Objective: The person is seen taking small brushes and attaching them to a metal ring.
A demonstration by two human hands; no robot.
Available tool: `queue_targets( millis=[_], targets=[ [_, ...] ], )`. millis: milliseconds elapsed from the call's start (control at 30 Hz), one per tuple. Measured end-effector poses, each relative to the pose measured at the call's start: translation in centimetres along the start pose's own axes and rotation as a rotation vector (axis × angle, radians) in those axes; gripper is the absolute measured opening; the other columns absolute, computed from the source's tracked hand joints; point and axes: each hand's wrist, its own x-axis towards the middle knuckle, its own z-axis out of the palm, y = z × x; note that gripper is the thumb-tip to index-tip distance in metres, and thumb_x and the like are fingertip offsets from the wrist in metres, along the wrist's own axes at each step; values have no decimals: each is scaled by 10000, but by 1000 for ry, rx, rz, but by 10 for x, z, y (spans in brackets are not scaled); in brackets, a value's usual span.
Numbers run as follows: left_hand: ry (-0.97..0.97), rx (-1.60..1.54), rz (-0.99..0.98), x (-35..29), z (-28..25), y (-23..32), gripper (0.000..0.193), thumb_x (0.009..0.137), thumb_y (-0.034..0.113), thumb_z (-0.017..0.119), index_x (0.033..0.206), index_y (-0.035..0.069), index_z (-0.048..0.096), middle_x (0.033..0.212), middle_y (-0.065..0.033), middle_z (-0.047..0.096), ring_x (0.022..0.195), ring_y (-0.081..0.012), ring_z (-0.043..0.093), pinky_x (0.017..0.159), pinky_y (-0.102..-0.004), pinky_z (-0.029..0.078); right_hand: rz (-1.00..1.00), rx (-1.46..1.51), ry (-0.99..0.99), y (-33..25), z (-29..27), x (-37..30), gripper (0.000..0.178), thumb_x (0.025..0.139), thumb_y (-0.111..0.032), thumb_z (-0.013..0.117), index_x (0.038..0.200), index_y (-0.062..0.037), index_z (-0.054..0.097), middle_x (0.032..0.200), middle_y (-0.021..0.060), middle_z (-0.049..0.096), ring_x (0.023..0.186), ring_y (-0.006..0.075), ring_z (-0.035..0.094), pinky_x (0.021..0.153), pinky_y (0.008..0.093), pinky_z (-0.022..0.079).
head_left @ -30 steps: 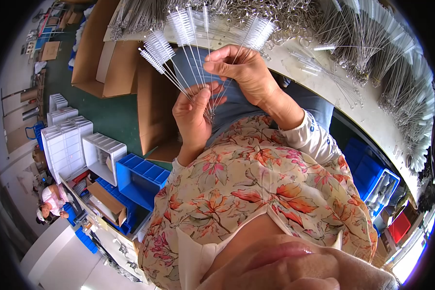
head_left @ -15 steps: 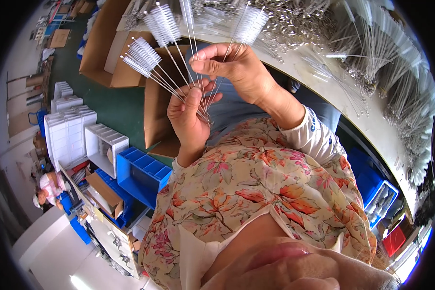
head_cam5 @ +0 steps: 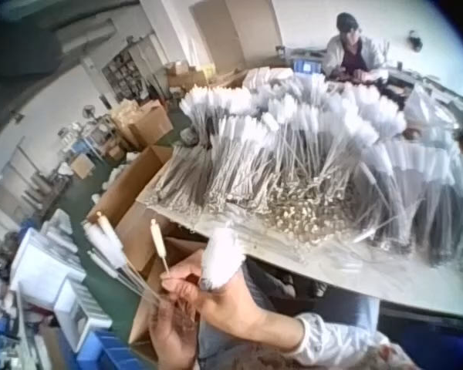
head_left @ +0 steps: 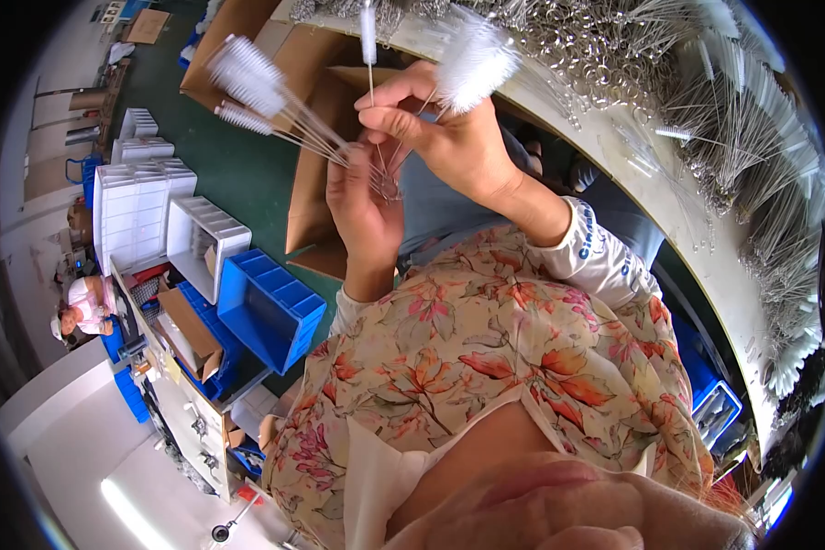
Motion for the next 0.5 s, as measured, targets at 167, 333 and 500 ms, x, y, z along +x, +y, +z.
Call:
queue_targets(
  millis=[167, 333, 500],
  targets=[
    [369, -462, -448, 1, -32, -13, 285, 919, 322, 514, 983, 46, 552, 1106, -106, 587, 1077, -233, 533, 973, -416, 394, -321, -67, 1, 10, -14, -11, 122, 856, -40, 598, 975, -14, 588, 899, 89, 605, 837, 148, 608, 739, 251, 492],
    [-187, -518, -605, -17, -72, -3, 313, 918, 315, 492, 1020, 30, 571, 918, -73, 621, 835, -203, 586, 751, -353, 472, -778, -485, -169, 19, -20, -19, 250, 624, -54, 673, 871, -83, 655, 876, 58, 602, 779, 228, 616, 669, 322, 507],
    [24, 49, -427, -12, -28, 34, 277, 938, 234, 478, 1032, -11, 567, 886, -72, 627, 786, -140, 597, 691, -260, 487, -993, -597, -304, 29, -9, -28, 240, 624, -105, 630, 864, -96, 640, 864, 38, 599, 791, 216, 612, 684, 331, 528]
  ],
)
